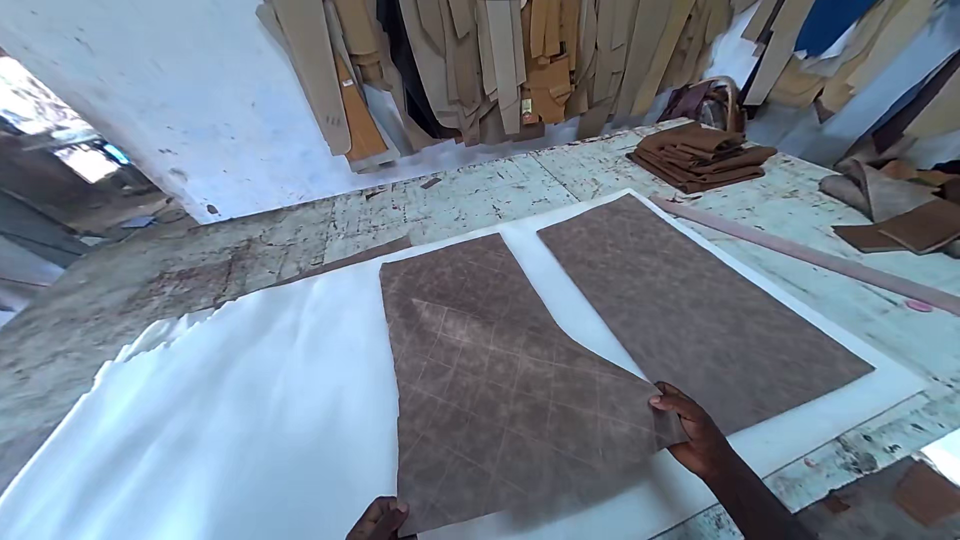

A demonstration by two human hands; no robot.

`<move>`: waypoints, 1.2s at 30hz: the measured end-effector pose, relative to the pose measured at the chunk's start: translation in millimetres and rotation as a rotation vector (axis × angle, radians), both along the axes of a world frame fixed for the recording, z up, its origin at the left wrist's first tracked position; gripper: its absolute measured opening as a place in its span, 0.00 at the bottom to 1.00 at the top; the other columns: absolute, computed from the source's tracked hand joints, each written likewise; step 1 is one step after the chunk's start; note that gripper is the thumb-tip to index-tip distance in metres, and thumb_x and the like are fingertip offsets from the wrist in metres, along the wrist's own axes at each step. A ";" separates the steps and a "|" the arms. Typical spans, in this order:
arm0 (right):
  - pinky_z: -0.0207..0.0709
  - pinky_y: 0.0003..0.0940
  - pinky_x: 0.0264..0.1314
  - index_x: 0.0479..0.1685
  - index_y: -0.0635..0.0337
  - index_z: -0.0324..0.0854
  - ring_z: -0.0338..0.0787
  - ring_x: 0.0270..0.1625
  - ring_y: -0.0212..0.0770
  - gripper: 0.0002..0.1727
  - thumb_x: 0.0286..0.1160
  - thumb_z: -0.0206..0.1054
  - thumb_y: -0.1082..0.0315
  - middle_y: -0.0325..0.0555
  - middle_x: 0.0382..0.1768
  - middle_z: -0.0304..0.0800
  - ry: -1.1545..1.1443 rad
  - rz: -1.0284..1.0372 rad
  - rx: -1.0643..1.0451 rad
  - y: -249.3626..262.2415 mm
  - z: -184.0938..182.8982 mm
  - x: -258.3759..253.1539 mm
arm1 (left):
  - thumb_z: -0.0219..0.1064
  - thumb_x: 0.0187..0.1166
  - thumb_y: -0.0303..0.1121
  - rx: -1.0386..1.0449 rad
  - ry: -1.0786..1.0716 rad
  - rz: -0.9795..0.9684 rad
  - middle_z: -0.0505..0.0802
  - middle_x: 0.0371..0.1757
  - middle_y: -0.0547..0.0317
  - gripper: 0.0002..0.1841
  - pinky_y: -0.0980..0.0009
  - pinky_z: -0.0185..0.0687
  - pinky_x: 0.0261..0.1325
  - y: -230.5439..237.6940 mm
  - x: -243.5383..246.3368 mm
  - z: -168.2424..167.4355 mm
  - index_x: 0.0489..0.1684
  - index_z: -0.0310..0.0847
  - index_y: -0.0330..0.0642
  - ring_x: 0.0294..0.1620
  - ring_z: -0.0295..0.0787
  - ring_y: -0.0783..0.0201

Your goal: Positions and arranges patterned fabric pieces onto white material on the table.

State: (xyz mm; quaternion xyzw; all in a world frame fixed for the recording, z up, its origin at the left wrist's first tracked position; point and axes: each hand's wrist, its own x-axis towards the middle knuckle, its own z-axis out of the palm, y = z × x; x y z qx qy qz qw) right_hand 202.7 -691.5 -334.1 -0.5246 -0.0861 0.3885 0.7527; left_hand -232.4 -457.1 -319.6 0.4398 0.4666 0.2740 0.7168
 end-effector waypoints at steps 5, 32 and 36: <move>0.87 0.30 0.34 0.42 0.50 0.80 0.90 0.32 0.30 0.05 0.75 0.60 0.65 0.38 0.32 0.89 -0.109 -0.010 0.062 39.4 66.9 14.4 | 0.53 0.86 0.28 0.121 -0.115 0.005 0.90 0.34 0.52 0.09 0.72 0.86 0.28 29.2 30.2 66.9 0.41 0.78 0.38 0.26 0.88 0.65; 0.82 0.39 0.40 0.35 0.62 0.84 0.85 0.35 0.41 0.05 0.74 0.70 0.69 0.48 0.32 0.86 -0.224 -0.063 -0.342 -68.6 -73.7 -31.1 | 0.61 0.83 0.27 0.086 0.238 -0.098 0.86 0.25 0.54 0.05 0.67 0.86 0.25 -54.8 -16.9 -48.0 0.40 0.74 0.33 0.20 0.85 0.62; 0.80 0.40 0.44 0.42 0.59 0.85 0.85 0.39 0.40 0.06 0.77 0.71 0.66 0.46 0.37 0.88 -0.229 0.010 -0.417 -75.3 -64.3 -24.8 | 0.60 0.84 0.27 0.131 0.234 -0.104 0.86 0.25 0.55 0.05 0.69 0.86 0.25 -58.6 -14.3 -34.7 0.41 0.73 0.34 0.20 0.85 0.64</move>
